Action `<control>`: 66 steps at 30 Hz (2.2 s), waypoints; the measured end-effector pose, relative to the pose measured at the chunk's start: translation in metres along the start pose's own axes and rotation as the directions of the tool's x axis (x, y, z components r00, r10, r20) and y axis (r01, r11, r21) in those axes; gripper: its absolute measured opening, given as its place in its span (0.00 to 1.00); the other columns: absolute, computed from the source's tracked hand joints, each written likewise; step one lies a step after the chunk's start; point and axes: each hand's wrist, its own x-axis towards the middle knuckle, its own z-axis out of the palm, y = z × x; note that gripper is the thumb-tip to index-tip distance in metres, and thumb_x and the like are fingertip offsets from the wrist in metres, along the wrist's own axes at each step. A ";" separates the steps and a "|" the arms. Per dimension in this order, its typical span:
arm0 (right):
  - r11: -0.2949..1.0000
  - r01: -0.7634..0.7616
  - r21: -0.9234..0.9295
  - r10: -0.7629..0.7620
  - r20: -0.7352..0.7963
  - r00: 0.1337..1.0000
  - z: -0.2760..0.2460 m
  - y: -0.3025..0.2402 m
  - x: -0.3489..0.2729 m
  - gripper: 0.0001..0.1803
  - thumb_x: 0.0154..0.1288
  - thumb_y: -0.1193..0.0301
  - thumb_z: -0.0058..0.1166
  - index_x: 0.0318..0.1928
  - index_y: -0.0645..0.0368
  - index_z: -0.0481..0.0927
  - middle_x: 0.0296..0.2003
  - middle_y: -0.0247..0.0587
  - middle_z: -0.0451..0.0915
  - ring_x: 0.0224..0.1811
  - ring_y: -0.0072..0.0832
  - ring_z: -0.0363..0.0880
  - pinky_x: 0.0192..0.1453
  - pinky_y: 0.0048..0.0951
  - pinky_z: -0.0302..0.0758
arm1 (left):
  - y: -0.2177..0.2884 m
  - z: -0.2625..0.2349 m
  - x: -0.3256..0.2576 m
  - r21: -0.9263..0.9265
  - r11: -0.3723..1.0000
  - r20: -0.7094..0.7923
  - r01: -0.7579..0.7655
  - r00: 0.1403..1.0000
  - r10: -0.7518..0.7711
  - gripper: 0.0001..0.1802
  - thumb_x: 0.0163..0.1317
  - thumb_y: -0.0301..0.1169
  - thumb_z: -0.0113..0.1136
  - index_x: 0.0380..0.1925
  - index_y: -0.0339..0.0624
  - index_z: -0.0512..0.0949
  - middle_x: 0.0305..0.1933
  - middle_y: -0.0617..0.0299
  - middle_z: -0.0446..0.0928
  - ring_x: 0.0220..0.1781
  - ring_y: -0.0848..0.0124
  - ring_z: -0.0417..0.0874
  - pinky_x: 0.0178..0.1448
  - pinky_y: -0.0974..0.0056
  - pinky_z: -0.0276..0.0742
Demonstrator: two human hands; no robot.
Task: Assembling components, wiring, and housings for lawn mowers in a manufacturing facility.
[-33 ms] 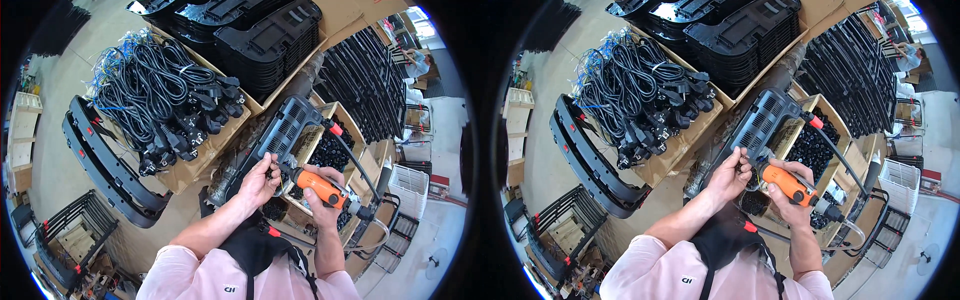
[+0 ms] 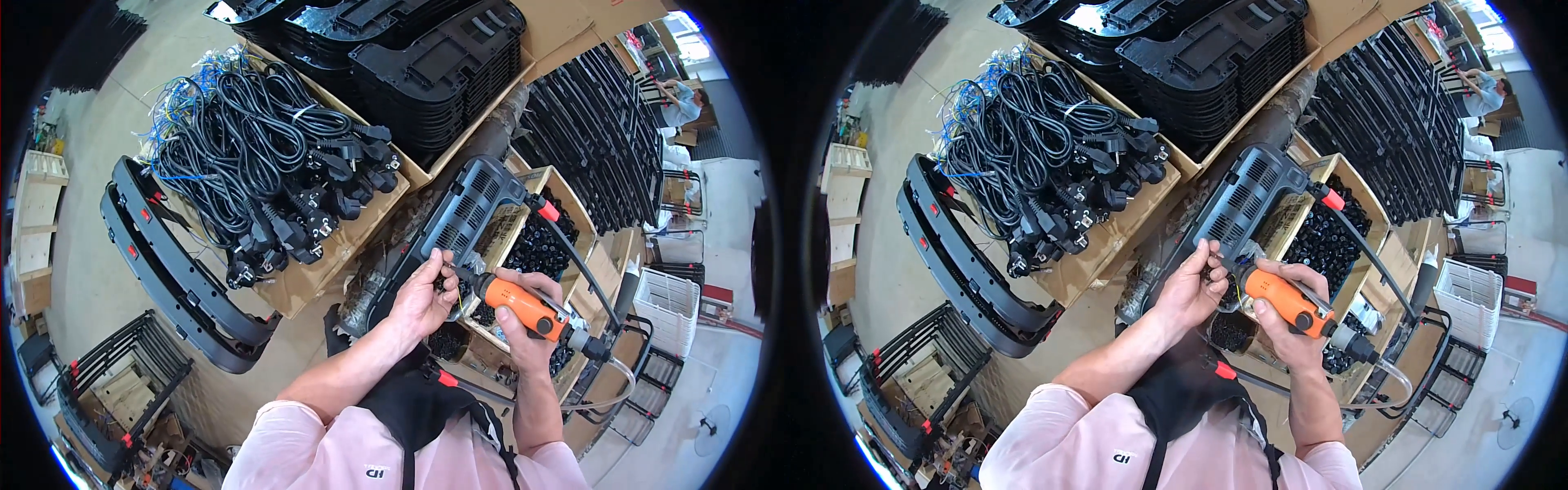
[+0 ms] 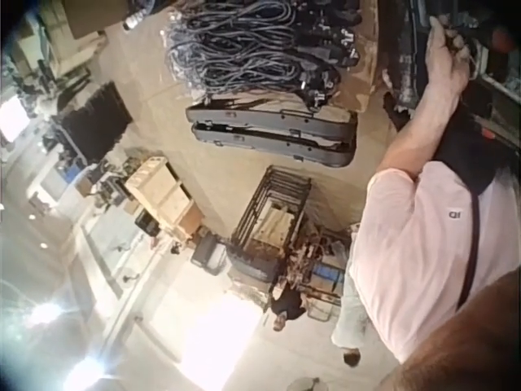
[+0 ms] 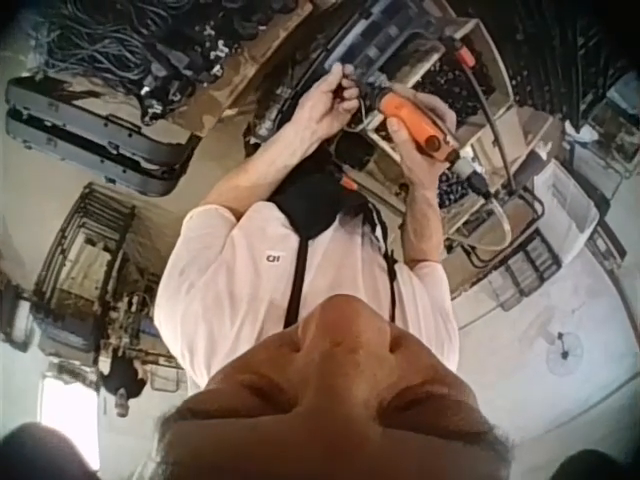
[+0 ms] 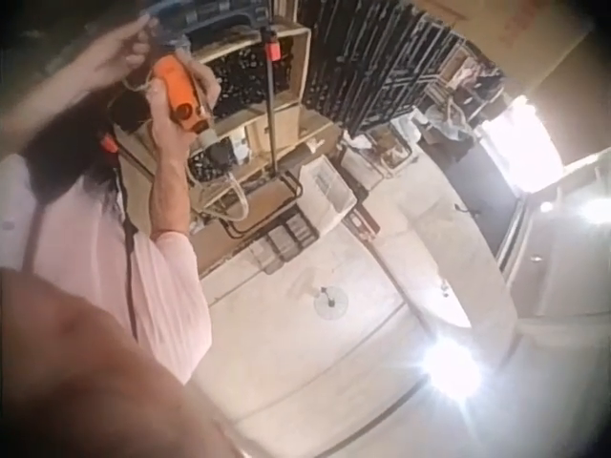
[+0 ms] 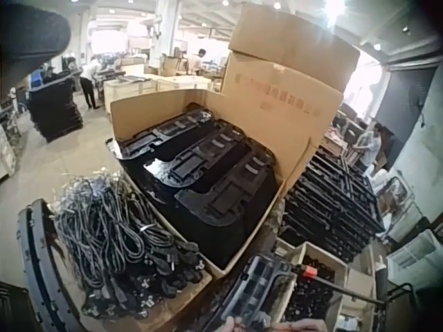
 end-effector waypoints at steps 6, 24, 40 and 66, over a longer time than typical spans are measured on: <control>0.998 0.055 -0.008 -0.055 -0.036 0.998 0.009 -0.001 0.004 0.30 0.65 0.80 0.68 0.64 0.60 0.68 0.60 0.59 0.82 0.66 0.47 0.82 0.72 0.49 0.78 | 0.004 0.005 0.001 -0.027 1.000 0.002 0.006 1.000 -0.006 0.16 0.80 0.46 0.60 0.51 0.45 0.80 0.33 0.69 0.74 0.33 0.74 0.74 0.34 0.69 0.70; 0.999 -0.039 -0.036 0.039 -0.015 0.999 0.022 -0.009 0.043 0.29 0.67 0.77 0.70 0.63 0.61 0.71 0.59 0.54 0.84 0.65 0.40 0.82 0.72 0.43 0.78 | 0.058 -0.005 -0.047 0.803 0.584 -0.076 -0.121 0.950 0.303 0.24 0.85 0.47 0.50 0.44 0.39 0.86 0.26 0.74 0.66 0.26 0.83 0.64 0.29 0.73 0.61; 0.995 -0.074 -0.070 0.078 0.058 0.995 0.029 0.003 0.062 0.29 0.67 0.78 0.69 0.65 0.61 0.71 0.60 0.50 0.84 0.64 0.37 0.82 0.72 0.41 0.79 | 0.079 0.000 -0.019 0.617 -0.783 0.500 -0.078 0.807 0.313 0.24 0.73 0.37 0.63 0.64 0.37 0.79 0.43 0.47 0.85 0.44 0.49 0.89 0.45 0.48 0.86; 0.991 -0.077 -0.108 0.084 0.053 0.995 0.039 0.012 0.065 0.28 0.66 0.78 0.70 0.64 0.60 0.73 0.60 0.48 0.84 0.63 0.35 0.83 0.71 0.40 0.79 | 0.074 -0.018 -0.008 0.534 -0.838 0.596 -0.111 0.753 0.280 0.22 0.71 0.35 0.66 0.63 0.42 0.81 0.36 0.54 0.81 0.39 0.53 0.86 0.41 0.49 0.83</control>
